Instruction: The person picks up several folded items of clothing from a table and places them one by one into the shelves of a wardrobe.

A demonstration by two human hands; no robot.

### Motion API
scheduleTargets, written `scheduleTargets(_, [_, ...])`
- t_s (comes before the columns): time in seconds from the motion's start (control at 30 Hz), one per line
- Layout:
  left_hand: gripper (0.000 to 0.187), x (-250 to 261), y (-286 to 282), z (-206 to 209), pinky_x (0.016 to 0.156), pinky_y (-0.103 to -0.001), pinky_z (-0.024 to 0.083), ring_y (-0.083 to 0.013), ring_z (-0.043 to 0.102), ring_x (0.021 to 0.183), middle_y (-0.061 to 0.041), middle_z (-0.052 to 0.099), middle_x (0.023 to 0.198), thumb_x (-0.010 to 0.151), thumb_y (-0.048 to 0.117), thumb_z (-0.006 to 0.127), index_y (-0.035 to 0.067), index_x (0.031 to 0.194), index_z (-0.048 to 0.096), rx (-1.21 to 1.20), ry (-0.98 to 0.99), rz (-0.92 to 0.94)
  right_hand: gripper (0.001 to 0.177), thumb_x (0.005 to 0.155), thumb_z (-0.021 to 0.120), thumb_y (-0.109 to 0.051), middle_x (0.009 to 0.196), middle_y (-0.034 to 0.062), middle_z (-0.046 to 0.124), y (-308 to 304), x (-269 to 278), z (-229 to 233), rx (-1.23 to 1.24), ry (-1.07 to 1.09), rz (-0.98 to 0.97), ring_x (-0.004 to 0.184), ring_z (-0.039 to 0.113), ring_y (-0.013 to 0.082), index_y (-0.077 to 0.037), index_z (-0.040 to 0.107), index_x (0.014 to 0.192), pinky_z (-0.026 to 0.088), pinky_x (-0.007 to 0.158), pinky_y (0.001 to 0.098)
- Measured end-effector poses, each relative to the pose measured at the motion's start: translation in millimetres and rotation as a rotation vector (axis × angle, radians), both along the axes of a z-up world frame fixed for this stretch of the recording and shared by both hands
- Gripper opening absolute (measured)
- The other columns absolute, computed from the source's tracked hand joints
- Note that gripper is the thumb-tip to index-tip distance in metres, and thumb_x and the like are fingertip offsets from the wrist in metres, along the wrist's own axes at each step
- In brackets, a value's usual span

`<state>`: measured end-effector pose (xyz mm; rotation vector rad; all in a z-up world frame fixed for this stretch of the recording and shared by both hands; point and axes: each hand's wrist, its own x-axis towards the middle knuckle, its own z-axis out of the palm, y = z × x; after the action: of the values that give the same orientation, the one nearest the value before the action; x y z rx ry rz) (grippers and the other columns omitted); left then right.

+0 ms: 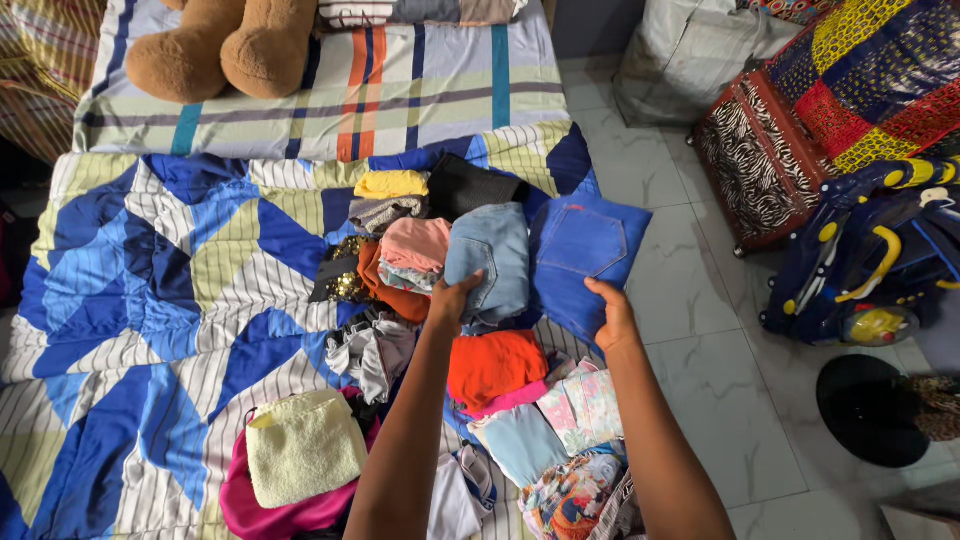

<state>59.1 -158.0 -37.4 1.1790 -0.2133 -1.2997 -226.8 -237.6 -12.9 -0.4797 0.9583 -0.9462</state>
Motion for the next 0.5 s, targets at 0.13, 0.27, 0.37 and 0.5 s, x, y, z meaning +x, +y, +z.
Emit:
scheduleTargets(0.13, [0.049, 6, -6, -58, 0.075, -0.039, 0.061, -0.0242, 0.073, 0.086, -0.014, 0.075, 0.107, 0.08, 0.016, 0.082, -0.005, 0.122, 0.067, 0.05, -0.024, -0.053, 0.04, 0.078, 0.076, -0.014, 0.111, 0.0096, 0.072, -5, 0, -2, 0.003, 0.036, -0.021, 0.099, 0.07, 0.0258, -0.006, 0.07, 0.116, 0.057, 0.094, 0.0418])
scheduleTargets(0.27, [0.068, -11, -11, -129, 0.085, -0.049, 0.054, -0.0381, 0.061, 0.104, -0.023, 0.061, 0.124, 0.074, 0.028, 0.097, -0.002, 0.125, 0.064, 0.347, -0.546, 0.021, 0.042, 0.077, 0.076, -0.015, 0.113, 0.0089, 0.073, -7, 0, -21, 0.018, 0.012, 0.004, 0.103, 0.07, 0.0254, -0.004, 0.07, 0.118, 0.056, 0.096, 0.0406])
scheduleTargets(0.37, [0.077, -10, -18, -140, 0.091, -0.061, 0.043, -0.0503, 0.047, 0.123, -0.031, 0.044, 0.141, 0.074, 0.041, 0.105, 0.003, 0.128, 0.066, 0.637, -0.925, 0.015, 0.043, 0.079, 0.076, -0.017, 0.114, 0.0102, 0.073, -8, 2, -38, 0.07, -0.002, 0.032, 0.102, 0.07, 0.0263, -0.003, 0.068, 0.119, 0.055, 0.095, 0.0419])
scheduleTargets(0.5, [0.073, 7, -15, -125, 0.077, -0.039, 0.059, -0.0281, 0.075, 0.088, -0.021, 0.077, 0.111, 0.068, 0.028, 0.091, -0.012, 0.125, 0.069, 0.371, -0.214, -0.091, 0.046, 0.077, 0.076, -0.016, 0.115, 0.0104, 0.072, 5, 8, -41, 0.065, -0.037, 0.063, 0.103, 0.07, 0.0261, -0.003, 0.068, 0.12, 0.056, 0.094, 0.0412])
